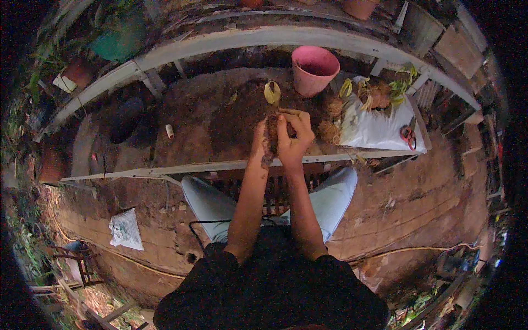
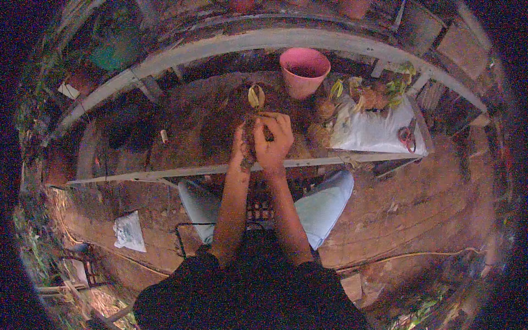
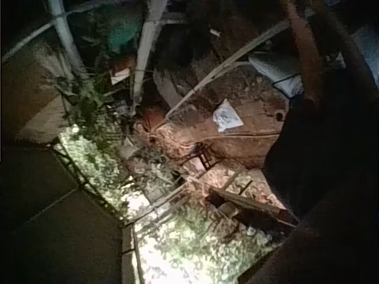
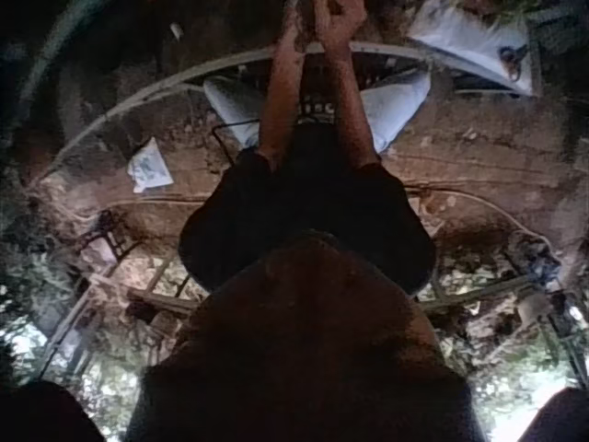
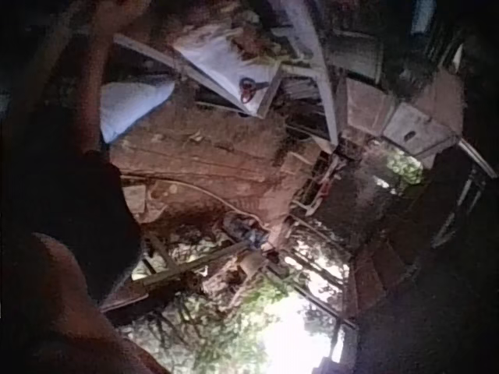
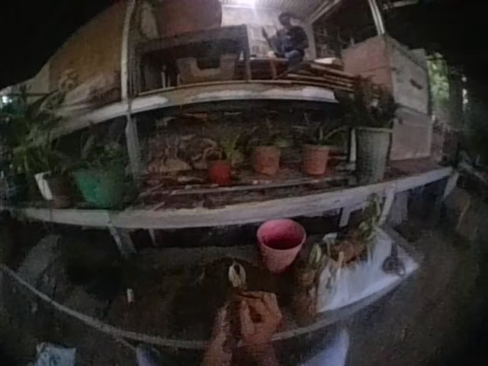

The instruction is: The person sits at a workbench and repeatedly handles a clump of fibrous plant material, breaking it apart and shaping it by hand. A small white tube is picked up and used to apply a substance to the material before it is set aside.

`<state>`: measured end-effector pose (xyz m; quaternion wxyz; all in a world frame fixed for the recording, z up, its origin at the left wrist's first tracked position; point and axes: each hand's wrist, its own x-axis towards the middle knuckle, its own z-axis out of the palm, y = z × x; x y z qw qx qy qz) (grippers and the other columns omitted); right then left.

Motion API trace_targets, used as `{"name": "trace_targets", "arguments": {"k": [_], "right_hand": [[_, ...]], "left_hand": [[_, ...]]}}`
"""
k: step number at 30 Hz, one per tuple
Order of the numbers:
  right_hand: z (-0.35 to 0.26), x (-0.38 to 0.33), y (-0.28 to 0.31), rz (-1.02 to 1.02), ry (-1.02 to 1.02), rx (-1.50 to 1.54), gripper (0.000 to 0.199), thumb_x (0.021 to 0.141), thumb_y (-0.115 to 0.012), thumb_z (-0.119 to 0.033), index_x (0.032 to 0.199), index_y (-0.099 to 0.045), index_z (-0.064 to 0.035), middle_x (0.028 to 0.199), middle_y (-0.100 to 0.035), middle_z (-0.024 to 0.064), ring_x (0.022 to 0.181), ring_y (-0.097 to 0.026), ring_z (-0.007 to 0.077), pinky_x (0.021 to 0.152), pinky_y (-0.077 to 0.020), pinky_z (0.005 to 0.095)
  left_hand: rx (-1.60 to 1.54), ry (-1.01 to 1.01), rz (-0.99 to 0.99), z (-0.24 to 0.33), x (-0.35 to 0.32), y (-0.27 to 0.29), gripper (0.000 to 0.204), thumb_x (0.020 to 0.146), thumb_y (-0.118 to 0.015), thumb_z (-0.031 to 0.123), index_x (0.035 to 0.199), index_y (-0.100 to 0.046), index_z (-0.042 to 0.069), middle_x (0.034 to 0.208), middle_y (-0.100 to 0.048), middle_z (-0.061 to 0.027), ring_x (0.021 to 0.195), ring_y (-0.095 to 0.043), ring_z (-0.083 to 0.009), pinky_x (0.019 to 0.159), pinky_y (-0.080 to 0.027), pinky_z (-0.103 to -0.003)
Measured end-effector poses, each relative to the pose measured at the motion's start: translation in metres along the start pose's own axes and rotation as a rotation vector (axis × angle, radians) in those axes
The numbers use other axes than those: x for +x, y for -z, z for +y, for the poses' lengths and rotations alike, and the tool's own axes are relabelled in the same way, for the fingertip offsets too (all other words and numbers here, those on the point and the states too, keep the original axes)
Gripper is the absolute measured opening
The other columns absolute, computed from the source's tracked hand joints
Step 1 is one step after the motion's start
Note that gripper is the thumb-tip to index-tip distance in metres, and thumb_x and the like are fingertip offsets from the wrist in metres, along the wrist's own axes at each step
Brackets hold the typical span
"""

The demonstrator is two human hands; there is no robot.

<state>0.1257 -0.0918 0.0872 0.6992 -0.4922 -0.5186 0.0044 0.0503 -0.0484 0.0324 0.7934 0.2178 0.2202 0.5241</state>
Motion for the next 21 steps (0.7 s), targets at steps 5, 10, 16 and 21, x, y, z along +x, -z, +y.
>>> {"name": "trace_targets", "arguments": {"k": [5, 10, 16, 21], "right_hand": [[0.01, 0.008, 0.019, 0.089, -0.22, 0.172, 0.006, 0.083, -0.061, -0.002, 0.085, -0.065, 0.002, 0.086, -0.065, 0.0087, 0.08, -0.059, 0.0175, 0.075, -0.045, 0.0289], [0.028, 0.007, 0.023, 0.029, -0.292, 0.196, 0.014, 0.088, -0.057, -0.008, 0.094, -0.066, 0.0007, 0.097, -0.065, 0.0099, 0.089, -0.058, 0.0188, 0.084, -0.0441, 0.0299], [-0.011, 0.011, 0.006, -0.111, 0.087, -0.026, 0.021, 0.082, -0.063, -0.009, 0.102, -0.067, -0.0036, 0.104, -0.063, 0.0147, 0.099, -0.057, 0.0298, 0.094, -0.0421, 0.0382], [-0.001, -0.004, 0.001, -0.015, -0.033, 0.084, 0.011, 0.078, -0.064, -0.002, 0.088, -0.067, -0.0006, 0.097, -0.065, 0.0145, 0.091, -0.06, 0.026, 0.085, -0.0454, 0.0336]], "left_hand": [[-0.008, -0.03, -0.052, -0.008, -0.006, -0.031, 0.04, 0.093, -0.051, 0.037, 0.117, -0.057, 0.007, 0.106, -0.064, -0.0066, 0.09, -0.064, -0.0189, 0.08, -0.054, -0.034], [-0.013, 0.003, -0.022, -0.007, -0.01, -0.05, 0.041, 0.095, -0.046, 0.035, 0.122, -0.054, 0.005, 0.117, -0.061, -0.0078, 0.102, -0.06, -0.0205, 0.09, -0.05, -0.035], [-0.284, -0.08, -0.073, -0.008, 0.004, -0.006, 0.035, 0.097, -0.043, 0.029, 0.119, -0.055, 0.006, 0.112, -0.06, -0.0088, 0.094, -0.061, -0.021, 0.082, -0.051, -0.034], [0.085, -0.188, -0.195, -0.016, 0.029, 0.039, 0.035, 0.097, -0.044, 0.03, 0.116, -0.056, 0.004, 0.101, -0.062, -0.0068, 0.085, -0.061, -0.0186, 0.079, -0.05, -0.033]]}}
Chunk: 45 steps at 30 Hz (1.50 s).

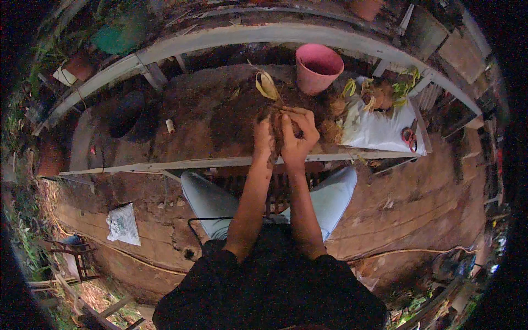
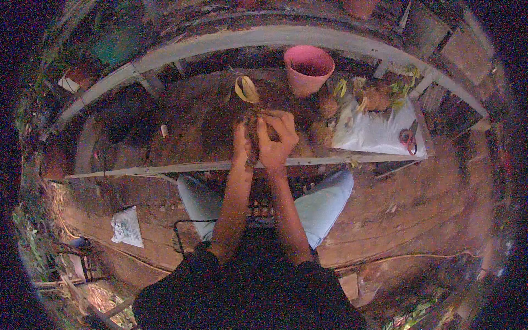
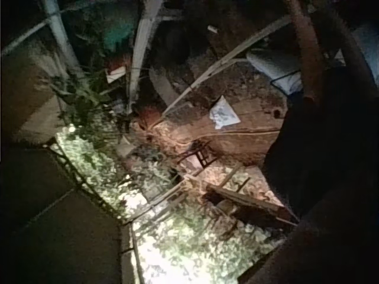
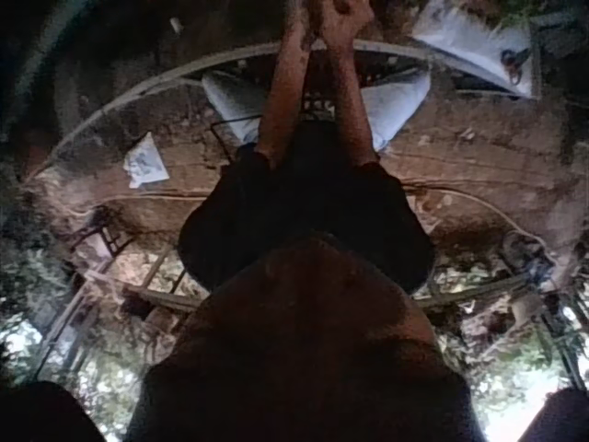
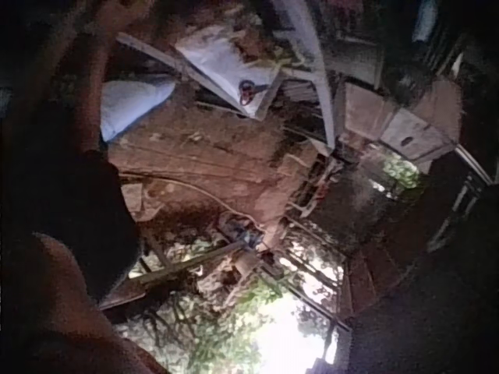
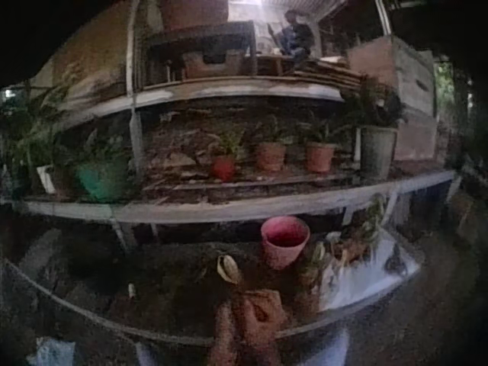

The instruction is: The person sits at a workbench and repeatedly handles a clump of fibrous plant material, breaking it apart and shaping it by hand. A small white tube is picked up and used to apply a substance to the material before it is set aside.

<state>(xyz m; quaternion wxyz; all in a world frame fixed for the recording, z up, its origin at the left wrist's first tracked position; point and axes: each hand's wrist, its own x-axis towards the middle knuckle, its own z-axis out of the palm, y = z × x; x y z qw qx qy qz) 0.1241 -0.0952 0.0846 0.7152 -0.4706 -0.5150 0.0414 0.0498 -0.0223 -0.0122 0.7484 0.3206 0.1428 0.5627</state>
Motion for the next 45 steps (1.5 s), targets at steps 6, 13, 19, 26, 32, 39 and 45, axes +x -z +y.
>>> {"name": "trace_targets", "arguments": {"k": [6, 13, 19, 26, 32, 39, 45], "right_hand": [[-0.002, 0.011, 0.015, 0.194, -0.268, 0.285, 0.007, 0.081, -0.063, -0.001, 0.084, -0.067, 0.0029, 0.091, -0.067, 0.0096, 0.086, -0.06, 0.0216, 0.083, -0.0457, 0.0313], [-0.002, 0.013, 0.007, -0.091, -0.188, -0.081, 0.017, 0.084, -0.063, -0.011, 0.097, -0.066, 0.0009, 0.096, -0.065, 0.0156, 0.092, -0.061, 0.0287, 0.086, -0.0459, 0.0369], [-0.013, 0.002, -0.008, -0.028, 0.015, -0.15, 0.016, 0.083, -0.063, -0.008, 0.096, -0.067, 0.001, 0.095, -0.063, 0.0137, 0.09, -0.061, 0.0256, 0.082, -0.0467, 0.0335], [0.0, 0.002, 0.0, 0.084, 0.02, -0.156, 0.016, 0.079, -0.067, -0.007, 0.094, -0.067, -0.0019, 0.098, -0.063, 0.0128, 0.091, -0.061, 0.0266, 0.08, -0.0489, 0.0358], [0.009, -0.001, -0.02, -0.039, 0.115, -0.166, 0.018, 0.081, -0.065, -0.009, 0.097, -0.065, -0.0021, 0.101, -0.063, 0.0135, 0.093, -0.059, 0.03, 0.084, -0.0467, 0.0363], [0.06, -0.002, -0.053, -0.142, -0.091, -0.063, 0.011, 0.079, -0.064, -0.007, 0.085, -0.059, 0.0009, 0.087, -0.06, 0.0113, 0.074, -0.056, 0.0246, 0.07, -0.0441, 0.0333], [0.072, 0.03, -0.065, 0.012, -0.195, 0.143, 0.005, 0.077, -0.059, -0.002, 0.079, -0.056, 0.0018, 0.076, -0.055, 0.0047, 0.073, -0.049, 0.0122, 0.068, -0.0412, 0.0268]], "left_hand": [[-0.046, 0.171, 0.3, 0.066, -0.035, -0.123, 0.039, 0.094, -0.047, 0.04, 0.11, -0.061, 0.007, 0.098, -0.065, -0.0074, 0.084, -0.064, -0.0193, 0.077, -0.054, -0.033], [-0.312, 0.095, 0.124, 0.014, -0.007, -0.04, 0.038, 0.095, -0.045, 0.035, 0.117, -0.056, 0.005, 0.108, -0.063, -0.0096, 0.092, -0.063, -0.0222, 0.084, -0.053, -0.036], [-0.047, 0.011, 0.141, 0.027, -0.017, -0.035, 0.032, 0.094, -0.049, 0.024, 0.116, -0.056, 0.003, 0.103, -0.062, -0.0074, 0.086, -0.062, -0.018, 0.08, -0.052, -0.033], [-0.011, 0.016, 0.279, 0.002, 0.001, -0.033, 0.025, 0.09, -0.055, 0.015, 0.11, -0.06, 0.002, 0.101, -0.062, -0.0059, 0.085, -0.061, -0.0156, 0.075, -0.051, -0.03], [0.053, -0.145, 0.375, 0.017, -0.004, -0.029, 0.029, 0.09, -0.056, 0.017, 0.113, -0.058, 0.0, 0.103, -0.061, -0.0057, 0.087, -0.059, -0.0152, 0.076, -0.049, -0.028], [0.173, -0.35, 0.35, 0.021, 0.025, 0.003, 0.035, 0.089, -0.059, 0.016, 0.12, -0.053, 0.001, 0.104, -0.06, -0.005, 0.086, -0.057, -0.0141, 0.075, -0.047, -0.027], [0.035, -0.109, 0.332, 0.056, 0.035, -0.022, 0.038, 0.094, -0.051, 0.029, 0.124, -0.052, 0.005, 0.113, -0.059, -0.0072, 0.101, -0.058, -0.0182, 0.087, -0.048, -0.033]]}}
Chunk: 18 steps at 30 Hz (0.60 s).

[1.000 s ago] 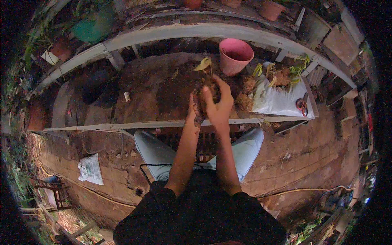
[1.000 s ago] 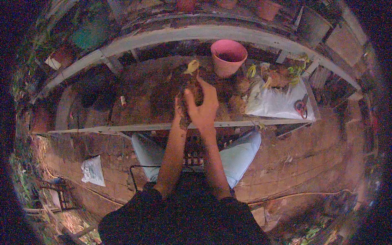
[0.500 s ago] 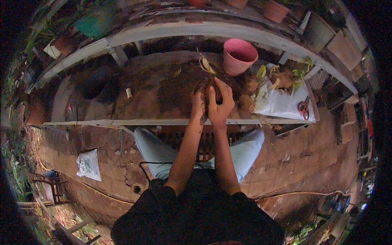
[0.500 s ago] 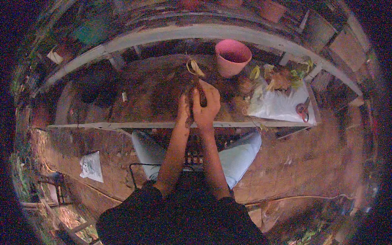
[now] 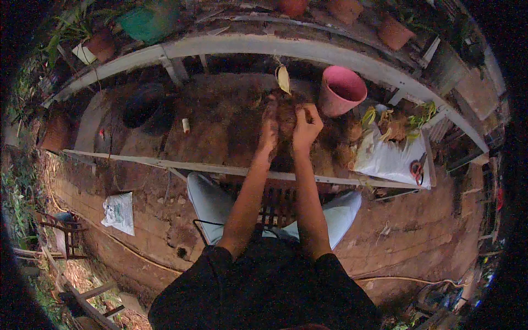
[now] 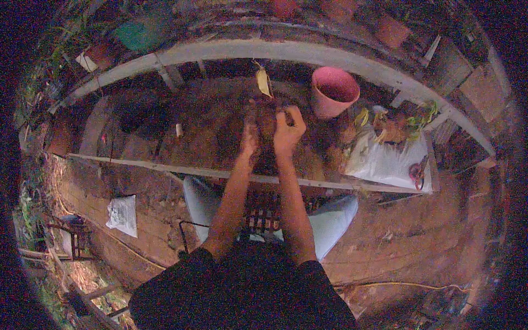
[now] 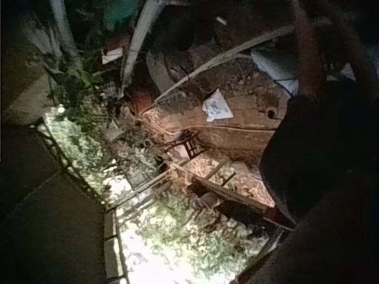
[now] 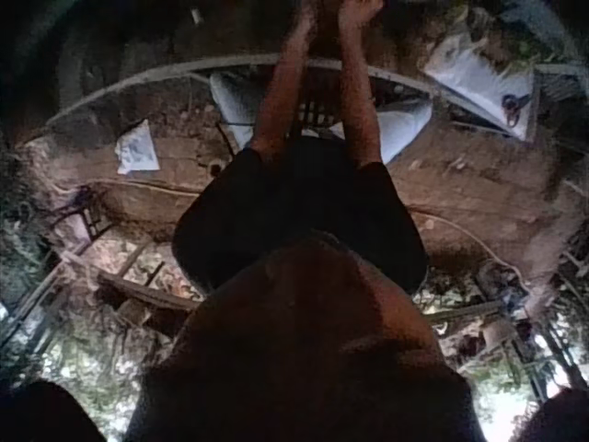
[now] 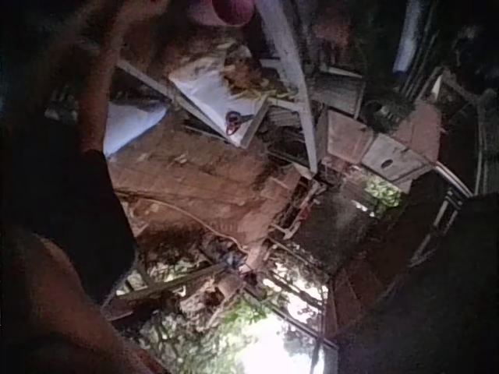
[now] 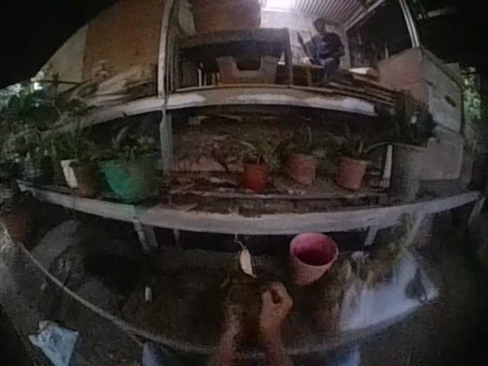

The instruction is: The person sits at a workbench and repeatedly handles a clump of fibrous plant material, breaking it apart and shaping it by hand. A small white tube is picked up and used to apply a substance to the material before it is set aside.

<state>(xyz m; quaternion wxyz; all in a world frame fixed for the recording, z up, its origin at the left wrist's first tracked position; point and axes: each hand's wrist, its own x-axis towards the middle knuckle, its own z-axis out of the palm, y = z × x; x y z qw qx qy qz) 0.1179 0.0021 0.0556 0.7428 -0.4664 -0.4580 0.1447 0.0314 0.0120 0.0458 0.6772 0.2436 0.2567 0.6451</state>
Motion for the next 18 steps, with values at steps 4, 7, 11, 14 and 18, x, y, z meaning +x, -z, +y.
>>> {"name": "trace_targets", "arguments": {"k": [4, 7, 11, 14, 18], "right_hand": [[0.006, 0.0, -0.006, -0.009, -0.293, 0.315, 0.009, 0.084, -0.056, -0.005, 0.085, -0.059, 0.0031, 0.08, -0.058, 0.0028, 0.076, -0.049, 0.0114, 0.072, -0.0416, 0.0258], [0.02, -0.001, 0.001, -0.067, -0.227, 0.052, 0.016, 0.089, -0.054, -0.011, 0.09, -0.062, 0.0033, 0.084, -0.063, 0.0056, 0.082, -0.055, 0.0141, 0.077, -0.043, 0.0279], [-0.004, -0.007, -0.003, -0.115, -0.136, -0.102, 0.022, 0.089, -0.058, -0.017, 0.097, -0.063, 0.0028, 0.101, -0.063, 0.0138, 0.093, -0.059, 0.022, 0.083, -0.0448, 0.0326], [-0.027, -0.016, -0.012, -0.07, 0.047, -0.09, 0.024, 0.087, -0.062, -0.018, 0.099, -0.063, 0.0028, 0.107, -0.06, 0.0169, 0.097, -0.059, 0.0272, 0.085, -0.0457, 0.0352], [-0.027, -0.008, 0.0, -0.019, 0.09, -0.138, 0.022, 0.084, -0.065, -0.014, 0.096, -0.063, 0.0036, 0.102, -0.061, 0.0146, 0.095, -0.059, 0.0273, 0.086, -0.0451, 0.0341]], "left_hand": [[-0.052, 0.122, 0.002, 0.006, -0.003, 0.002, 0.055, 0.095, -0.039, 0.046, 0.139, -0.038, 0.013, 0.138, -0.045, -0.0054, 0.123, -0.047, -0.0226, 0.103, -0.04, -0.04], [-0.087, 0.217, -0.012, -0.014, 0.007, 0.023, 0.055, 0.095, -0.037, 0.046, 0.139, -0.038, 0.012, 0.137, -0.047, -0.0056, 0.122, -0.048, -0.0241, 0.103, -0.04, -0.041], [0.069, 0.034, 0.123, -0.009, 0.006, 0.013, 0.042, 0.092, -0.054, 0.031, 0.125, -0.051, 0.005, 0.117, -0.058, -0.0065, 0.104, -0.058, -0.0201, 0.089, -0.048, -0.036], [0.195, -0.116, 0.189, -0.022, 0.02, 0.018, 0.042, 0.088, -0.061, 0.023, 0.123, -0.051, 0.003, 0.114, -0.059, -0.0054, 0.101, -0.058, -0.0186, 0.086, -0.048, -0.035], [0.285, -0.102, 0.06, -0.006, -0.005, -0.011, 0.047, 0.089, -0.06, 0.035, 0.124, -0.052, 0.004, 0.115, -0.058, -0.0036, 0.101, -0.057, -0.0172, 0.087, -0.046, -0.033]]}}
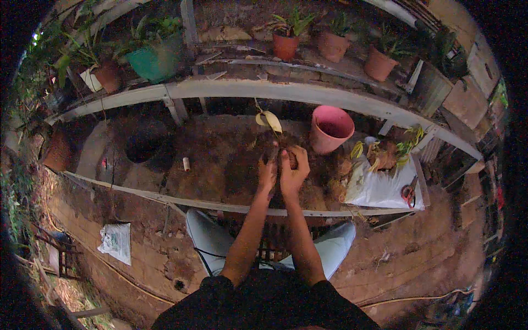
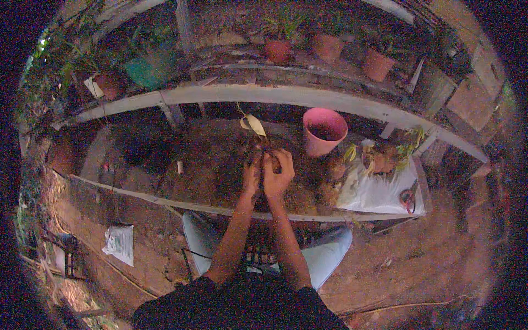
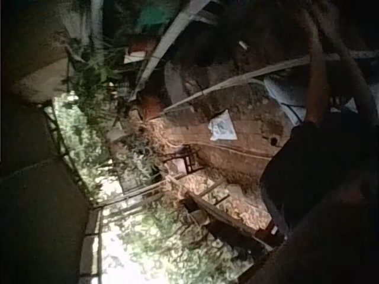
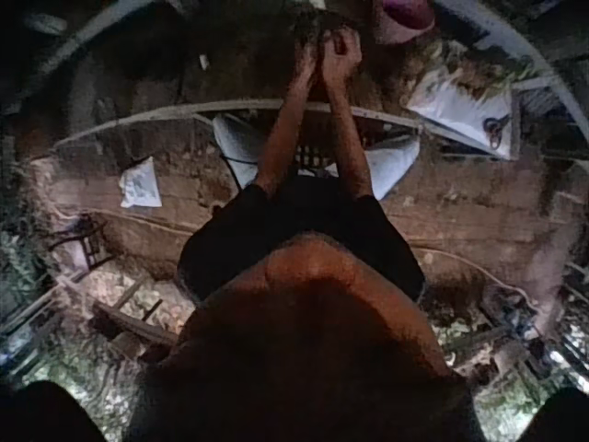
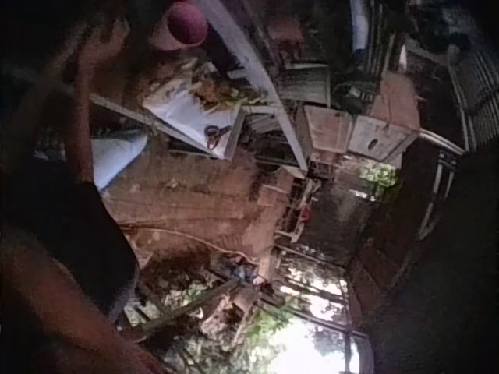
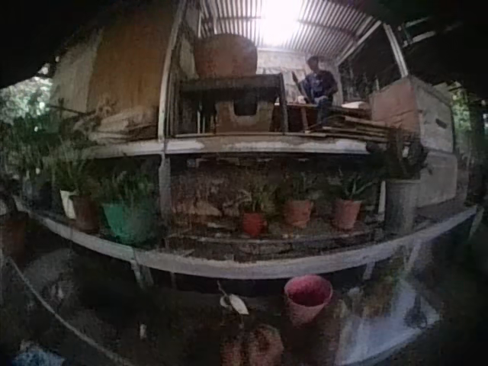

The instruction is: The person sits at a workbench and repeatedly handles a clump of fibrous plant material, breaking it apart and shaping it by hand. A small white tube is picked up and used to apply a substance to the material before it is set aside.

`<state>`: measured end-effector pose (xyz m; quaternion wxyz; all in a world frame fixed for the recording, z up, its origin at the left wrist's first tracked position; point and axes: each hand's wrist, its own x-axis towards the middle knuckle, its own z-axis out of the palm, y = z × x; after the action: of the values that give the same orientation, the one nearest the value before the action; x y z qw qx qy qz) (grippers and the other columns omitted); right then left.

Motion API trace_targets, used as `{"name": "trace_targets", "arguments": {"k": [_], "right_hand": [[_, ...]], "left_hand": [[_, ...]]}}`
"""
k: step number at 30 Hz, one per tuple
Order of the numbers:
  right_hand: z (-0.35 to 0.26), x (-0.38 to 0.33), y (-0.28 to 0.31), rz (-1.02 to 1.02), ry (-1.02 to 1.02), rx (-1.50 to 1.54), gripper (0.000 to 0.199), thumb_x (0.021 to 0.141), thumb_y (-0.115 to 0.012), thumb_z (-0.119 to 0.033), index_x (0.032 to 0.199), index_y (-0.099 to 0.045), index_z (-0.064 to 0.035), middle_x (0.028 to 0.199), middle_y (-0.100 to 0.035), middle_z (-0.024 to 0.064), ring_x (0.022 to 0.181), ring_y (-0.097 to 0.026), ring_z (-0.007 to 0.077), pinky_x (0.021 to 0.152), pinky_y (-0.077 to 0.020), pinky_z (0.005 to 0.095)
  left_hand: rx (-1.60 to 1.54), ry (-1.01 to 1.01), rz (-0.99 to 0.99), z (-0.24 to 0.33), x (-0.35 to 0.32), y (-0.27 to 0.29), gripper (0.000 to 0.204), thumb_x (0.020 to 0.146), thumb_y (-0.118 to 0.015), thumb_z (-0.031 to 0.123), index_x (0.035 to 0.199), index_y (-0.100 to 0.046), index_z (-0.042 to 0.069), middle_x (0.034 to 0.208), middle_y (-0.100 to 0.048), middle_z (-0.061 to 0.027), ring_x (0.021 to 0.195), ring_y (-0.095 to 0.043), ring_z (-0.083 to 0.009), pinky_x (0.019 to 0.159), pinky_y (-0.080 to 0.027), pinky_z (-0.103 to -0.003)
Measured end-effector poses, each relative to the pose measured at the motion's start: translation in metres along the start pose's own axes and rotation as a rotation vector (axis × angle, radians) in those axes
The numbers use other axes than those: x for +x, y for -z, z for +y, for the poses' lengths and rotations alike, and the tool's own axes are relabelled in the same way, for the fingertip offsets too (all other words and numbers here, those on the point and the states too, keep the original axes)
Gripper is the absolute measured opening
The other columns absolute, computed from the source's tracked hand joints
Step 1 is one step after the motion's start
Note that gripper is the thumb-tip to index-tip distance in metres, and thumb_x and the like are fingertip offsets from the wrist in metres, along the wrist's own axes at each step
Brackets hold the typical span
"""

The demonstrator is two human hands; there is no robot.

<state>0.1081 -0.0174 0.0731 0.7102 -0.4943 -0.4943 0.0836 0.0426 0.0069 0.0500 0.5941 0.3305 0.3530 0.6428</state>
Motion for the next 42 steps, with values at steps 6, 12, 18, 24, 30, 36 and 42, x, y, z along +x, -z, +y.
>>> {"name": "trace_targets", "arguments": {"k": [6, 12, 18, 24, 30, 36, 42], "right_hand": [[0.001, 0.003, 0.012, 0.069, -0.404, 0.404, 0.017, 0.086, -0.062, -0.012, 0.092, -0.064, 0.0034, 0.089, -0.063, 0.0062, 0.087, -0.056, 0.0156, 0.082, -0.0441, 0.0278], [-0.027, 0.001, 0.007, 0.032, -0.504, 0.484, 0.018, 0.089, -0.058, -0.015, 0.093, -0.065, 0.0012, 0.091, -0.064, 0.0048, 0.086, -0.055, 0.0129, 0.082, -0.0434, 0.0266], [0.005, -0.001, 0.024, 0.079, -0.32, 0.345, 0.025, 0.091, -0.056, -0.017, 0.11, -0.058, -0.001, 0.099, -0.059, 0.0045, 0.089, -0.054, 0.0131, 0.082, -0.0431, 0.0257], [-0.023, -0.005, 0.033, 0.1, -0.31, 0.354, 0.048, 0.088, -0.051, -0.012, 0.135, -0.042, -0.0043, 0.127, -0.048, 0.0094, 0.114, -0.047, 0.0201, 0.099, -0.0352, 0.0316], [-0.019, -0.004, 0.047, 0.048, -0.326, 0.516, 0.049, 0.085, -0.047, -0.011, 0.133, -0.047, -0.002, 0.133, -0.048, 0.0101, 0.122, -0.044, 0.0218, 0.106, -0.0307, 0.0325], [-0.027, -0.004, 0.054, -0.082, -0.418, 0.425, 0.033, 0.084, -0.045, -0.009, 0.11, -0.062, -0.0002, 0.112, -0.063, 0.0078, 0.108, -0.055, 0.0185, 0.097, -0.0385, 0.0293], [-0.044, 0.001, 0.059, 0.014, -0.334, 0.528, 0.028, 0.083, -0.045, -0.01, 0.1, -0.064, 0.0011, 0.108, -0.063, 0.0092, 0.107, -0.055, 0.0207, 0.098, -0.0375, 0.0311]], "left_hand": [[-0.3, 0.211, -0.053, 0.022, -0.021, -0.008, 0.047, 0.092, -0.053, 0.042, 0.124, -0.054, 0.007, 0.126, -0.055, -0.006, 0.116, -0.053, -0.0184, 0.092, -0.046, -0.036], [-0.483, 0.221, -0.015, -0.056, 0.024, 0.046, 0.046, 0.084, -0.068, 0.023, 0.123, -0.052, 0.004, 0.125, -0.053, -0.0106, 0.111, -0.055, -0.0206, 0.09, -0.049, -0.035], [-0.2, -0.072, -0.01, -0.017, -0.015, -0.002, 0.056, 0.08, -0.068, 0.011, 0.13, -0.043, 0.003, 0.125, -0.052, -0.0108, 0.107, -0.057, -0.0238, 0.091, -0.048, -0.034], [-0.192, 0.009, 0.036, -0.046, -0.004, 0.022, 0.057, 0.082, -0.063, 0.013, 0.132, -0.04, 0.002, 0.126, -0.05, -0.012, 0.11, -0.055, -0.0241, 0.094, -0.047, -0.034], [-0.223, 0.054, -0.129, -0.022, -0.024, -0.002, 0.053, 0.083, -0.059, 0.009, 0.132, -0.039, 0.002, 0.128, -0.047, -0.0148, 0.113, -0.053, -0.0245, 0.097, -0.045, -0.035], [-0.281, -0.131, -0.133, -0.024, -0.028, 0.002, 0.034, 0.085, -0.062, 0.009, 0.118, -0.056, -0.001, 0.118, -0.059, -0.0124, 0.107, -0.057, -0.021, 0.096, -0.045, -0.034], [-0.171, -0.135, -0.202, 0.023, -0.058, -0.033, 0.02, 0.086, -0.064, 0.012, 0.104, -0.064, 0.001, 0.113, -0.061, -0.0092, 0.105, -0.058, -0.0194, 0.096, -0.043, -0.032]]}}
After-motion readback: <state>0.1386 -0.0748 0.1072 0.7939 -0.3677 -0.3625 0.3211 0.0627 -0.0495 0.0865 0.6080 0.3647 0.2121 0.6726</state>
